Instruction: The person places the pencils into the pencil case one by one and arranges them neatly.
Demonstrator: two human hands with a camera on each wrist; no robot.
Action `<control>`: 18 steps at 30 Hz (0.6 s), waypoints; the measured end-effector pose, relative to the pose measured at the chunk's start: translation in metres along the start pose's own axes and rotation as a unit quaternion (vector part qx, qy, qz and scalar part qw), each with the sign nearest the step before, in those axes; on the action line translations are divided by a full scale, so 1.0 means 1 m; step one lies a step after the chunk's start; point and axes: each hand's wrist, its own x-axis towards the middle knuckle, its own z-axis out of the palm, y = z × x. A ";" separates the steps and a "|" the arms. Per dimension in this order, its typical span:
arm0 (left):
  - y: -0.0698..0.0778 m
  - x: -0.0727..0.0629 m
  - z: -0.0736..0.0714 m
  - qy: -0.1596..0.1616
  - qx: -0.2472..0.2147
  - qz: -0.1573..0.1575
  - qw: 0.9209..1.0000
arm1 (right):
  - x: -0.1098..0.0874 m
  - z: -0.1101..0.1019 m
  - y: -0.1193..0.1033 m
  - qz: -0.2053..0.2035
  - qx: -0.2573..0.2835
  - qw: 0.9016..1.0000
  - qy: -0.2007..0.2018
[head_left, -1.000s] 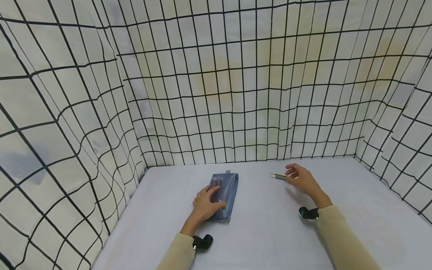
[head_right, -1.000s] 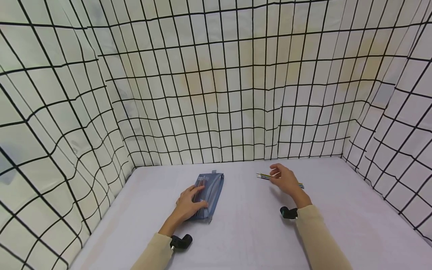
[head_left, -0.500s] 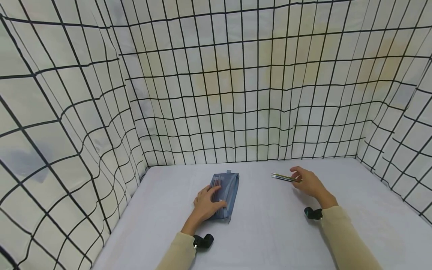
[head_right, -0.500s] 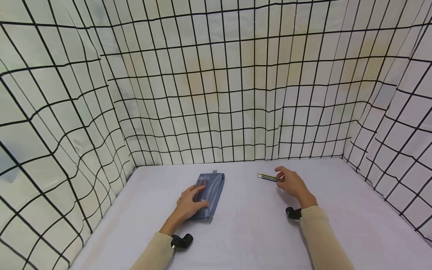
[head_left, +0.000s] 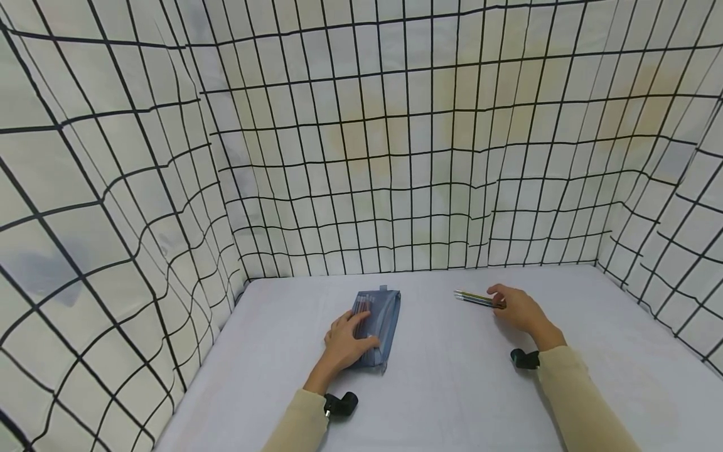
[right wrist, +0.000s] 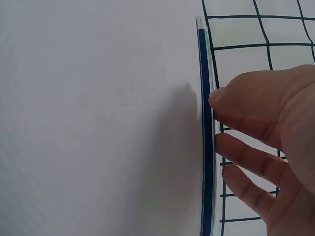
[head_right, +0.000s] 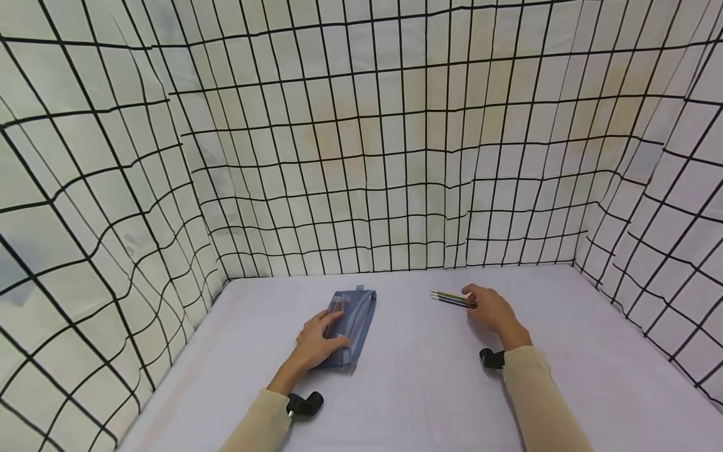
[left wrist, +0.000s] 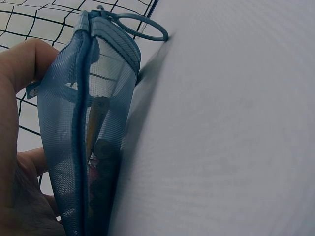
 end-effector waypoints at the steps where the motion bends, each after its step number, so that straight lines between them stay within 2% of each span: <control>1: 0.000 0.000 0.000 0.000 0.000 0.000 1.000 | 0.000 0.001 0.001 -0.002 -0.001 1.000 0.001; 18: 0.001 -0.001 0.000 -0.003 0.002 -0.002 1.000 | -0.001 0.000 -0.005 -0.013 -0.020 0.999 -0.034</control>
